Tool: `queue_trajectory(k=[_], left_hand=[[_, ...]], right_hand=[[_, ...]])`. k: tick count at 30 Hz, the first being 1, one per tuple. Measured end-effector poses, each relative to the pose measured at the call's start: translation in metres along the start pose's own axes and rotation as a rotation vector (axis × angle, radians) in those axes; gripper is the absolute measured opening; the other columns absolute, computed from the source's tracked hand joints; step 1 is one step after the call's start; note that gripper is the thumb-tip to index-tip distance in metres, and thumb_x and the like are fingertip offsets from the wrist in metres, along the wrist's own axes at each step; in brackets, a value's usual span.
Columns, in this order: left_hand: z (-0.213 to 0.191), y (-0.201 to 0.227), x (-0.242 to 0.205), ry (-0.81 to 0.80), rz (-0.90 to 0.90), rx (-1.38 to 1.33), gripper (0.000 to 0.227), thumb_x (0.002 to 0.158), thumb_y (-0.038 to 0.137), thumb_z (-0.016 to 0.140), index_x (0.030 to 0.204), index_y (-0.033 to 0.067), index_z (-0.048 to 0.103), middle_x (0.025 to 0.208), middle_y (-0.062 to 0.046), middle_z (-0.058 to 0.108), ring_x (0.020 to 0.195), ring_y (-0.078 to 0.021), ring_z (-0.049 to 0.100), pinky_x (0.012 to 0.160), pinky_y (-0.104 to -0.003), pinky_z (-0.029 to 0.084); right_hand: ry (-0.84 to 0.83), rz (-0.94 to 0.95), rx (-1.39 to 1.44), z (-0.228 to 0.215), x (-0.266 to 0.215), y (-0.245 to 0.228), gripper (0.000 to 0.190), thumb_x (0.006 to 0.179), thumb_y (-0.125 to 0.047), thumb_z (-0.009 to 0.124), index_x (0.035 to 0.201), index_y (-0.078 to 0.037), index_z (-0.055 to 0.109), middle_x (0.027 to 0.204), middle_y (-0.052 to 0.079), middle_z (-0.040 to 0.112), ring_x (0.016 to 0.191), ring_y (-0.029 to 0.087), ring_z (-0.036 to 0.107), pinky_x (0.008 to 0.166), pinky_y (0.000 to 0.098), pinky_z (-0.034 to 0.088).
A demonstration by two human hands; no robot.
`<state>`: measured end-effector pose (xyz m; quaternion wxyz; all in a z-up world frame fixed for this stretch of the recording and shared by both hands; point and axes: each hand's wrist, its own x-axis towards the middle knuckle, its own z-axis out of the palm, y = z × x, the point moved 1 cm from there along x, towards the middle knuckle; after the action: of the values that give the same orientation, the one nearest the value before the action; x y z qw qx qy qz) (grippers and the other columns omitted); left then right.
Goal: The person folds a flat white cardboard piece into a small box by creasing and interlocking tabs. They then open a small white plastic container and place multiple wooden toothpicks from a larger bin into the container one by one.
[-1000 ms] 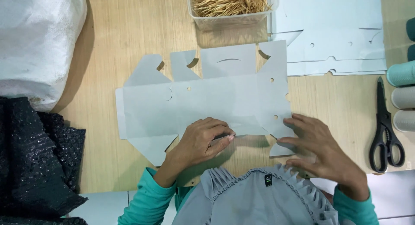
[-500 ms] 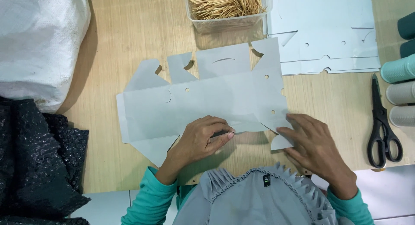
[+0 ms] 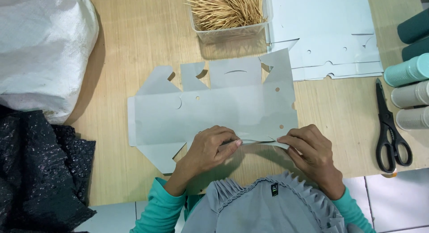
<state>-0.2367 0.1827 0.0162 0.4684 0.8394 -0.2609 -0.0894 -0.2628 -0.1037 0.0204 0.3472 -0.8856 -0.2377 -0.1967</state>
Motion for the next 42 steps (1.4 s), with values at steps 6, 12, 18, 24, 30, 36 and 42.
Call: queue_trajectory(k=[6, 12, 18, 24, 30, 36, 42], left_hand=[[0.003, -0.001, -0.001, 0.033, 0.012, 0.031, 0.042, 0.101, 0.042, 0.056, 0.093, 0.0066, 0.076, 0.092, -0.018, 0.076, 0.089, -0.0368, 0.075, 0.072, -0.044, 0.059], [0.003, 0.002, 0.0, 0.04, -0.01, 0.035, 0.043, 0.102, 0.042, 0.054, 0.093, 0.0058, 0.076, 0.087, -0.02, 0.075, 0.086, -0.0385, 0.075, 0.07, -0.045, 0.059], [0.002, 0.003, 0.002, 0.055, -0.082, -0.026, 0.044, 0.103, 0.041, 0.052, 0.096, 0.0058, 0.077, 0.082, -0.021, 0.075, 0.081, -0.0393, 0.075, 0.065, -0.045, 0.06], [0.003, 0.004, 0.002, 0.055, -0.078, -0.035, 0.038, 0.1, 0.039, 0.057, 0.095, 0.0075, 0.078, 0.08, -0.021, 0.075, 0.079, -0.0391, 0.075, 0.062, -0.045, 0.06], [-0.001, 0.005, 0.003, 0.046, -0.065, -0.072, 0.036, 0.1, 0.036, 0.059, 0.099, 0.0056, 0.078, 0.084, -0.023, 0.076, 0.081, -0.0417, 0.074, 0.064, -0.047, 0.061], [-0.012, 0.012, 0.004, -0.017, -0.046, -0.133, 0.033, 0.097, 0.037, 0.062, 0.111, 0.0108, 0.078, 0.095, -0.023, 0.077, 0.089, -0.043, 0.074, 0.073, -0.05, 0.062], [-0.014, 0.016, 0.006, -0.059, -0.091, -0.167, 0.035, 0.1, 0.036, 0.059, 0.109, 0.0079, 0.078, 0.097, -0.026, 0.076, 0.091, -0.0448, 0.074, 0.075, -0.052, 0.061]], right_hand=[[0.103, -0.018, -0.049, 0.014, 0.002, 0.001, 0.018, 0.082, -0.002, 0.08, 0.094, -0.014, 0.082, 0.078, 0.0, 0.072, 0.066, 0.02, 0.058, 0.057, 0.0314, 0.055], [0.206, -0.119, -0.062, 0.023, -0.009, 0.009, 0.022, 0.08, 0.004, 0.079, 0.092, -0.014, 0.082, 0.08, 0.003, 0.071, 0.07, 0.022, 0.057, 0.062, 0.0331, 0.054], [0.246, -0.183, -0.056, 0.028, -0.027, 0.02, 0.026, 0.075, 0.001, 0.077, 0.089, -0.021, 0.082, 0.088, 0.001, 0.073, 0.078, 0.023, 0.057, 0.075, 0.037, 0.056], [0.239, -0.173, -0.082, 0.032, -0.008, 0.008, 0.025, 0.079, -0.002, 0.08, 0.092, -0.023, 0.08, 0.101, 0.002, 0.072, 0.09, 0.026, 0.061, 0.086, 0.043, 0.054], [0.027, 0.055, 0.193, 0.021, 0.019, -0.011, 0.003, 0.091, -0.018, 0.075, 0.092, -0.02, 0.077, 0.107, 0.002, 0.073, 0.108, 0.028, 0.064, 0.104, 0.0453, 0.043], [-0.052, 0.078, 0.216, 0.02, 0.024, -0.008, 0.006, 0.089, -0.027, 0.076, 0.094, -0.025, 0.079, 0.098, -0.002, 0.074, 0.093, 0.02, 0.066, 0.099, 0.0441, 0.036], [-0.062, -0.032, 0.153, 0.021, 0.031, -0.006, 0.008, 0.086, -0.037, 0.075, 0.087, -0.031, 0.08, 0.107, -0.002, 0.07, 0.098, 0.02, 0.063, 0.099, 0.0428, 0.035]])
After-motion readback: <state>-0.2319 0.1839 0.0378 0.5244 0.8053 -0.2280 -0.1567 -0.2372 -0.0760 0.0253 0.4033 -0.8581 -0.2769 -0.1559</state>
